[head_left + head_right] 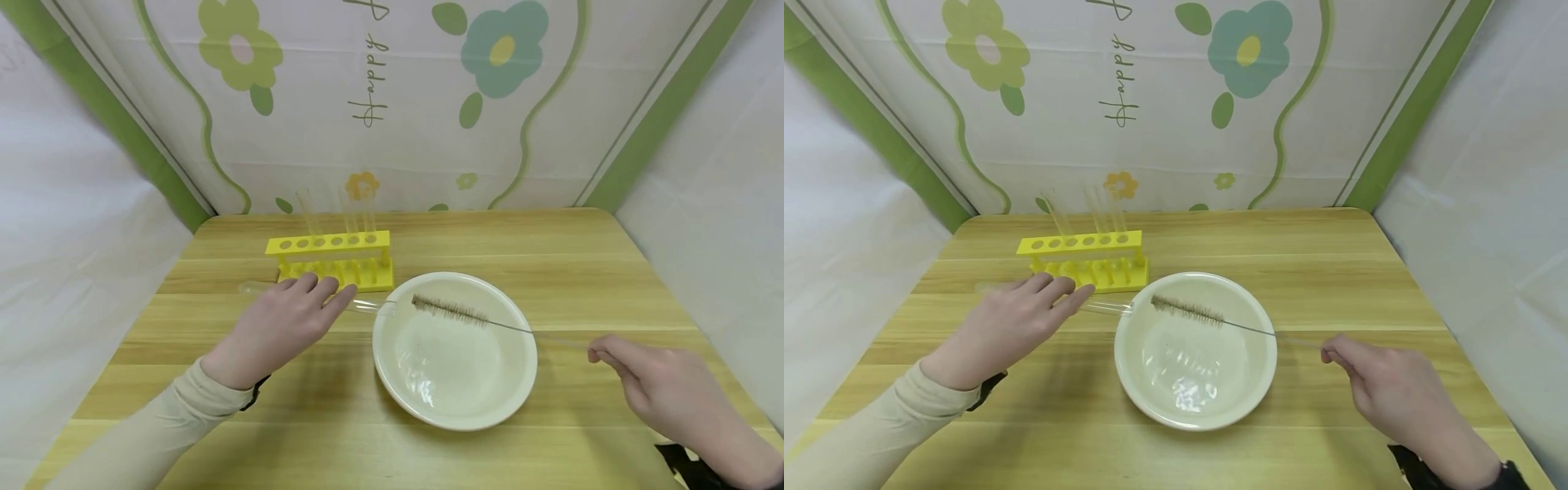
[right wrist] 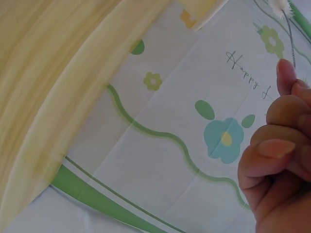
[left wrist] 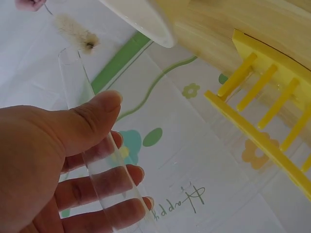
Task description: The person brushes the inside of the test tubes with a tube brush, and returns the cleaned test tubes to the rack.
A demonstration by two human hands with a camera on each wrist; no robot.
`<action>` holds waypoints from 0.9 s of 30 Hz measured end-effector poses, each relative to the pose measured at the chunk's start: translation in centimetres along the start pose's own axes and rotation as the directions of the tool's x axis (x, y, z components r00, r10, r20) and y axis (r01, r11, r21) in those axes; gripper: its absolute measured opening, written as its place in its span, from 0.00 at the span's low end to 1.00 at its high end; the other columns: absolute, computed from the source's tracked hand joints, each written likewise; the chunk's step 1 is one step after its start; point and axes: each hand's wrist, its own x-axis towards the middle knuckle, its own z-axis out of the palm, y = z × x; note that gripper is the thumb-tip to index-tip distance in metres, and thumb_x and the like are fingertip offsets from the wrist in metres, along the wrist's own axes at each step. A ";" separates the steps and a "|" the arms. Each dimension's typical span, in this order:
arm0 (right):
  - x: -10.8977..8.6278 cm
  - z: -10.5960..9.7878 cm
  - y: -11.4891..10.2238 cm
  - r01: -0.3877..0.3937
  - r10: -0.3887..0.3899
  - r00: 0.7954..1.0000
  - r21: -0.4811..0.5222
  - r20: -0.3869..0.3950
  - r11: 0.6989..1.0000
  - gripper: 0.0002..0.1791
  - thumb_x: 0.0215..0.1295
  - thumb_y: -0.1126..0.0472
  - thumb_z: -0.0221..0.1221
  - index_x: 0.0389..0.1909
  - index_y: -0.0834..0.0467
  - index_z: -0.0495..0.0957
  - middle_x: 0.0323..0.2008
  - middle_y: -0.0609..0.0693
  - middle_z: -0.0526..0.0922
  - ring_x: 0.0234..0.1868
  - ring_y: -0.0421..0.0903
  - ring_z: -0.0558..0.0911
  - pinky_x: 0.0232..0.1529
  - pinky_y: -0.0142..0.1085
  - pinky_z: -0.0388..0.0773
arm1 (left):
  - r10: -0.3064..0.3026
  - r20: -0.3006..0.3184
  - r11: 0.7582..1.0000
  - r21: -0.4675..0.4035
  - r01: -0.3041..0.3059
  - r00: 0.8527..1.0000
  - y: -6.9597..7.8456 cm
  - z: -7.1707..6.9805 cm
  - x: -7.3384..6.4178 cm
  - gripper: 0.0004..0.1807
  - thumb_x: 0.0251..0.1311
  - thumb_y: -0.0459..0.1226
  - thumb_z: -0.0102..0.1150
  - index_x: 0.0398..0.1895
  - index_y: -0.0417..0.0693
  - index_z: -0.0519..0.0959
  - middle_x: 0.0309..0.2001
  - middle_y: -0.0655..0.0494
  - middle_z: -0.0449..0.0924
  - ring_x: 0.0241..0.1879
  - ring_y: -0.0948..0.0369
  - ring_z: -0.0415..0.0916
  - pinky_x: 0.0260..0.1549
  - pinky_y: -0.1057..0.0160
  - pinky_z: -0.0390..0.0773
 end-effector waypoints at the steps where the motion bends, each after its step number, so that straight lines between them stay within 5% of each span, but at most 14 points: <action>1: 0.0 0.0 0.0 0.002 -0.002 1.000 0.013 0.001 1.000 0.27 0.81 0.46 0.36 0.34 0.54 0.80 0.26 0.44 0.84 0.12 0.29 0.67 0.10 0.25 0.57 | 0.003 -0.002 1.000 0.002 -0.003 1.000 0.0 0.0 0.1 0.24 0.50 0.19 0.64 0.53 0.38 0.78 0.34 0.48 0.76 0.25 0.54 0.73 0.18 0.64 0.73; 12: -0.2 0.2 -0.2 0.039 -0.040 0.999 0.072 0.011 0.997 0.23 0.81 0.50 0.39 0.36 0.55 0.80 0.28 0.40 0.84 0.20 0.34 0.79 0.17 0.24 0.70 | 0.019 -0.008 1.000 0.000 -0.019 1.000 0.0 0.2 0.7 0.24 0.51 0.19 0.63 0.53 0.39 0.78 0.32 0.49 0.75 0.23 0.56 0.70 0.18 0.65 0.72; 27: 0.7 1.8 -0.3 0.052 -0.051 0.998 0.070 -0.020 0.996 0.24 0.81 0.50 0.40 0.39 0.58 0.82 0.32 0.47 0.87 0.15 0.36 0.76 0.12 0.24 0.64 | 0.012 0.067 0.998 -0.069 -0.008 0.998 -0.5 0.5 1.2 0.24 0.54 0.20 0.64 0.56 0.34 0.76 0.38 0.46 0.78 0.31 0.52 0.78 0.24 0.61 0.80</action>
